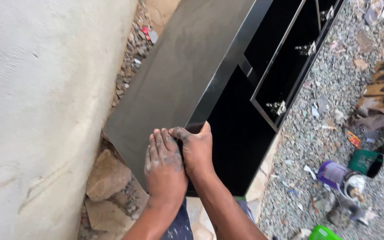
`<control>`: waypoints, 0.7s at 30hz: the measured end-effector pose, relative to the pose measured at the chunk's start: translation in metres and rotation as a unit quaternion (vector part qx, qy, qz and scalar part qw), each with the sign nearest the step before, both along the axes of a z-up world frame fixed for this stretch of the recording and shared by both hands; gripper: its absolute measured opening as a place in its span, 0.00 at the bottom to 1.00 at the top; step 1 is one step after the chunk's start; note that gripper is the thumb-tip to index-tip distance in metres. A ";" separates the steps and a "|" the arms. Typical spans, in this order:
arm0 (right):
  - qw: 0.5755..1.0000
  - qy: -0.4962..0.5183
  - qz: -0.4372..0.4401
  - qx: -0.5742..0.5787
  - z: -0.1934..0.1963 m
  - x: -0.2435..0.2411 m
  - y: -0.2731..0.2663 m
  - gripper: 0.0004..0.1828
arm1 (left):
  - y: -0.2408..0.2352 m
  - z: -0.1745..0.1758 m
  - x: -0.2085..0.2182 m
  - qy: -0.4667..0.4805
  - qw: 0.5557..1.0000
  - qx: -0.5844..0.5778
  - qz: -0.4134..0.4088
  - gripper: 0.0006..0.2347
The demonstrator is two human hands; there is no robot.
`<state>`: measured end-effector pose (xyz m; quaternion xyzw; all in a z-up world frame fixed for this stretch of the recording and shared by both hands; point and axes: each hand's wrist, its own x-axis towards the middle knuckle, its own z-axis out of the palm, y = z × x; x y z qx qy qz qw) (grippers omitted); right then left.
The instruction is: The person applies black paint to a metal cabinet using a cloth, repeatedly dipping the cloth into a paint bucket. They then move the cabinet and wipe its surface with a rag.
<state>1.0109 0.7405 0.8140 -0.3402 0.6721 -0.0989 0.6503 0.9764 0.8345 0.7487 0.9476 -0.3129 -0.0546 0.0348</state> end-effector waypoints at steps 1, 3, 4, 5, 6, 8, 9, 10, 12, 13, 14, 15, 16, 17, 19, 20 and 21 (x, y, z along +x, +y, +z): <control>1.000 0.006 0.000 0.003 0.001 -0.011 -0.002 0.21 | -0.001 0.004 -0.011 0.006 1.000 0.003 0.000 0.21; 1.000 0.002 0.009 0.017 0.003 -0.022 -0.010 0.20 | -0.008 0.008 -0.020 -0.011 1.000 0.015 -0.007 0.21; 1.000 0.004 0.009 0.021 -0.001 -0.026 -0.013 0.20 | -0.010 0.010 -0.023 -0.009 1.000 0.020 -0.007 0.21; 1.000 -0.002 0.009 0.017 -0.005 -0.031 -0.016 0.22 | -0.013 0.011 -0.027 -0.008 1.000 0.014 -0.008 0.22; 1.000 -0.002 0.006 0.009 -0.006 -0.041 -0.020 0.23 | -0.016 0.015 -0.035 0.000 1.000 0.005 -0.012 0.23; 1.000 -0.003 -0.002 0.022 0.003 -0.058 -0.028 0.22 | -0.023 0.023 -0.054 0.000 1.000 0.023 -0.015 0.23; 0.999 -0.013 -0.007 0.034 0.008 -0.062 -0.032 0.21 | -0.027 0.027 -0.059 -0.008 0.999 0.041 -0.015 0.24; 0.999 -0.018 -0.006 0.036 0.012 -0.068 -0.035 0.21 | -0.030 0.030 -0.064 -0.012 0.999 0.043 -0.014 0.24; 0.999 -0.014 0.002 0.036 0.017 -0.081 -0.041 0.20 | -0.037 0.034 -0.076 -0.034 0.997 0.060 -0.019 0.23; 0.999 -0.016 0.002 0.033 0.012 -0.092 -0.045 0.20 | -0.036 0.033 -0.079 -0.035 0.998 0.058 -0.019 0.23; 0.999 -0.034 0.000 0.008 0.007 -0.099 -0.044 0.23 | -0.031 0.032 -0.077 0.063 0.996 0.037 -0.051 0.35; 0.999 -0.052 -0.002 -0.017 0.002 -0.105 -0.041 0.26 | -0.023 0.031 -0.074 0.162 0.983 0.017 -0.081 0.50; 0.998 -0.056 -0.001 -0.015 0.003 -0.110 -0.042 0.26 | -0.023 0.043 -0.056 0.158 0.984 0.019 -0.080 0.50; 0.998 -0.060 0.008 -0.023 0.003 -0.116 -0.042 0.26 | -0.022 0.054 -0.037 0.322 0.945 -0.040 -0.046 0.44; 0.997 -0.064 0.011 -0.037 0.000 -0.130 -0.043 0.26 | -0.027 0.068 -0.023 0.476 0.874 -0.101 -0.021 0.39; 0.997 -0.059 0.034 -0.040 -0.004 -0.138 -0.042 0.29 | -0.031 0.071 -0.025 0.453 0.885 -0.098 -0.047 0.38; 0.996 -0.053 0.058 -0.044 -0.008 -0.145 -0.041 0.33 | -0.035 0.075 -0.027 0.430 0.895 -0.096 -0.074 0.38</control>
